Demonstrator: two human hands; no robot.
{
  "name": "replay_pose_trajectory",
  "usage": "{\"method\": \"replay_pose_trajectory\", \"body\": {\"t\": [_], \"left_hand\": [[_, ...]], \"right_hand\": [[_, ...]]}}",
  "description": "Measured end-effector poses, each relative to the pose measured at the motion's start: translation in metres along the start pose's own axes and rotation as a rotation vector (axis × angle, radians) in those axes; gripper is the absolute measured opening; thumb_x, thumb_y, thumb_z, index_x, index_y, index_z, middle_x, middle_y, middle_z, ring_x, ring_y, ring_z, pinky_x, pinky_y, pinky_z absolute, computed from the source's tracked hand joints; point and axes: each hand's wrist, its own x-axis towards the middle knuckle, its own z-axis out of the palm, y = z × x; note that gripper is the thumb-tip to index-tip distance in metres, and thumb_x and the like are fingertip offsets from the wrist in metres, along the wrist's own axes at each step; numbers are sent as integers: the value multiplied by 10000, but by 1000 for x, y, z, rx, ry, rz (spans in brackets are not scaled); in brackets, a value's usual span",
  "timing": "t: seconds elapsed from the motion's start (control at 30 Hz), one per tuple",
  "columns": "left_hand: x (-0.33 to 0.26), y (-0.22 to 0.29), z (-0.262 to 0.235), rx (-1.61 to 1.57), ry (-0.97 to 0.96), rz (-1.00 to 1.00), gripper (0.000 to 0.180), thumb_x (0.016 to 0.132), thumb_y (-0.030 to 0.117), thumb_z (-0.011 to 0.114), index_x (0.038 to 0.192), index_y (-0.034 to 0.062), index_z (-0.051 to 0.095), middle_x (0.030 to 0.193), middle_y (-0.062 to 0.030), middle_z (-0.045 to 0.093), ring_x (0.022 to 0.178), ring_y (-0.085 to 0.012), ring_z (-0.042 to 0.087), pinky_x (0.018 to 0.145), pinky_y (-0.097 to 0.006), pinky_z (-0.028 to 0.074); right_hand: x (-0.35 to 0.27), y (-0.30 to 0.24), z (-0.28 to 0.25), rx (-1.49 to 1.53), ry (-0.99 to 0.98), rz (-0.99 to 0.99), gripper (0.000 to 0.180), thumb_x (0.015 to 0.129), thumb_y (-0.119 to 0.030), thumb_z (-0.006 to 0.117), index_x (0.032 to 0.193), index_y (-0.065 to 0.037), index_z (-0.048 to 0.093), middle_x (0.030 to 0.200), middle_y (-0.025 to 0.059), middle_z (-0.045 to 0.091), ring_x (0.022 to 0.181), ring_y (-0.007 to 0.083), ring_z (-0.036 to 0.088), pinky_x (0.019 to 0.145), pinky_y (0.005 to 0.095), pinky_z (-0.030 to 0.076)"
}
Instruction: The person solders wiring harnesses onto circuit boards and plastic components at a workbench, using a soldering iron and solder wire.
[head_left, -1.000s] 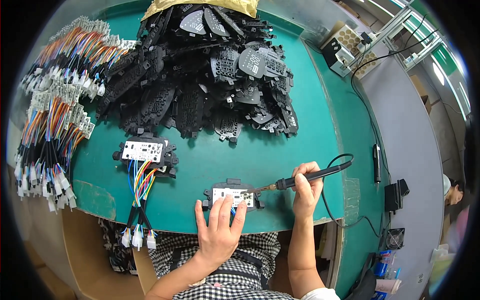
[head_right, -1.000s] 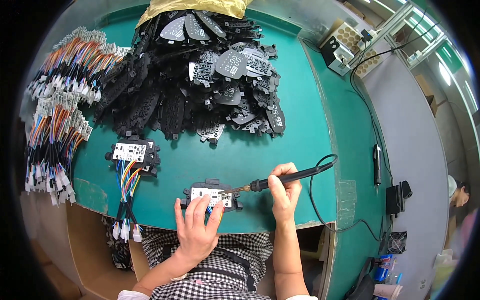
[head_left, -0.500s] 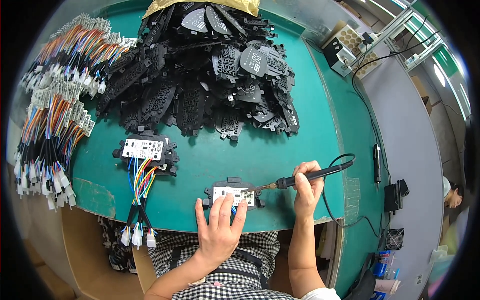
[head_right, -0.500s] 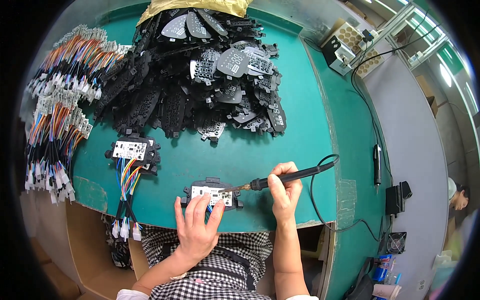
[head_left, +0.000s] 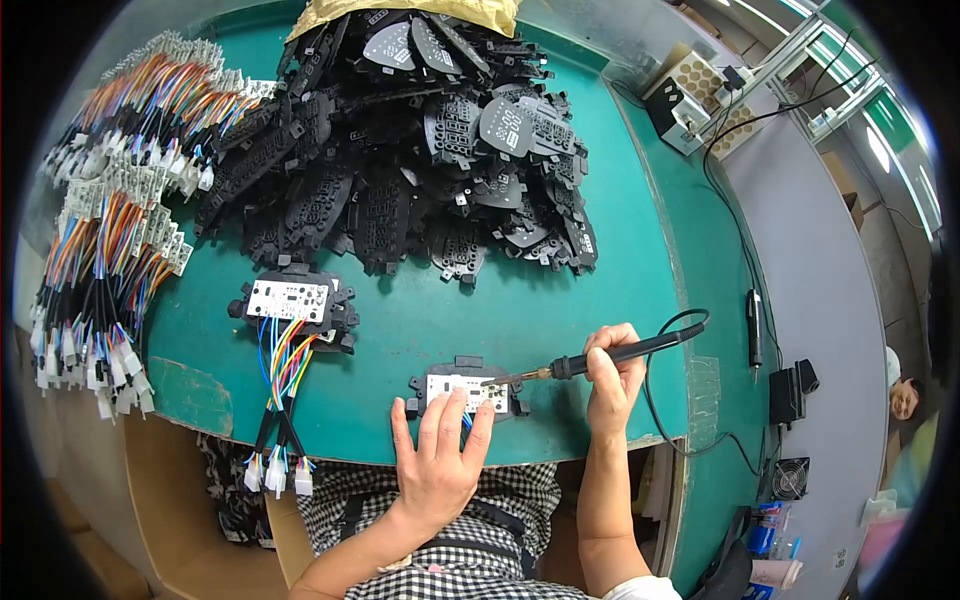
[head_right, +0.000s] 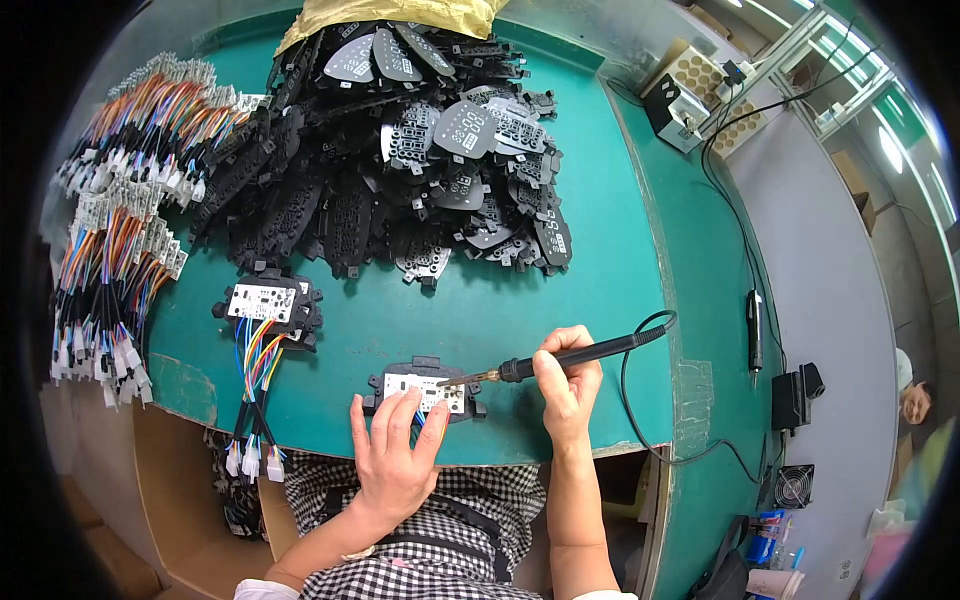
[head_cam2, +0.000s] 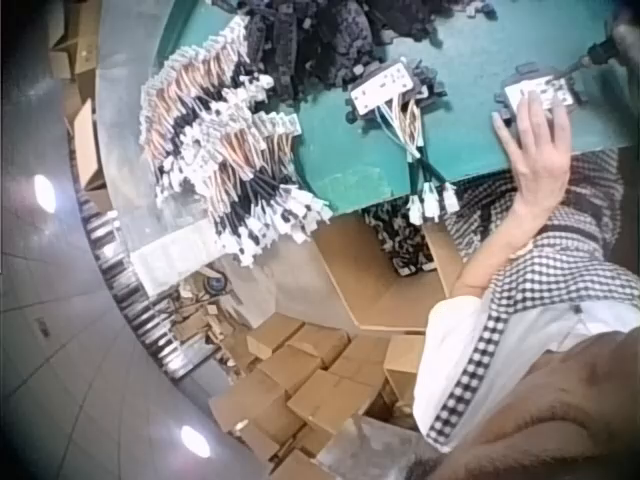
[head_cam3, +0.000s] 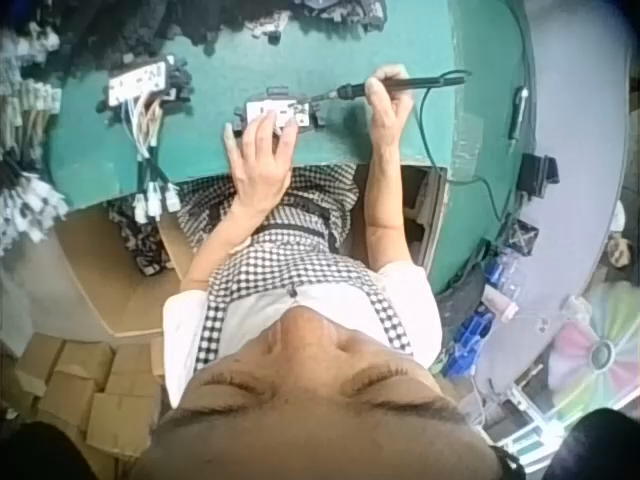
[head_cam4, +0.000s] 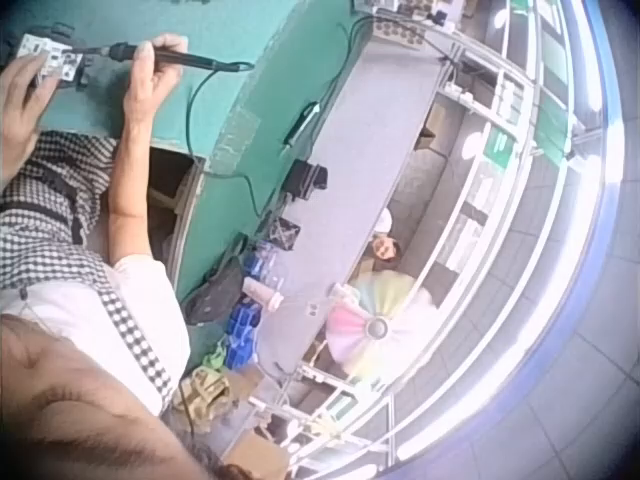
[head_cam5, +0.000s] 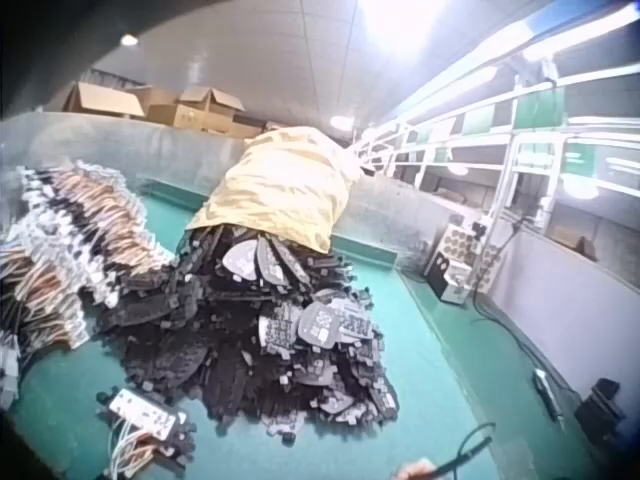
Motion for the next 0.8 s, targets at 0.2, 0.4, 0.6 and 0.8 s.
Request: {"method": "replay_pose_trajectory", "body": {"t": [0.2,0.4,0.6,0.8], "left_hand": [[0,0,0,0,0,-2,489,616,6,612,1090,122,571,1107,-117,508,1047,-263,492,962,-593,290],[0,0,0,-5,1,-1,489,616,14,621,1091,120,572,1106,-118,507,1048,-264,491,965,-592,284],[1,1,1,-8,-7,-2,489,614,16,623,1089,119,572,1104,-121,507,1045,-267,492,969,-590,279],[0,1,-2,-7,-7,-6,497,605,4,611,1087,118,569,1102,-121,507,1043,-268,492,972,-590,275]], "right_hand": [[0,0,1,-6,4,-13,90,784,-71,546,808,-45,463,710,-17,450,596,40,362,529,189,288],[1,1,0,18,-17,-23,93,784,-73,546,801,-46,458,703,-17,447,590,41,357,524,192,286],[1,1,-1,1,-8,-20,104,785,-86,553,797,-47,457,702,-16,448,590,42,358,525,195,287],[0,2,-1,-9,-13,-22,109,787,-92,552,802,-48,453,696,-12,440,601,49,361,530,198,288]]}}
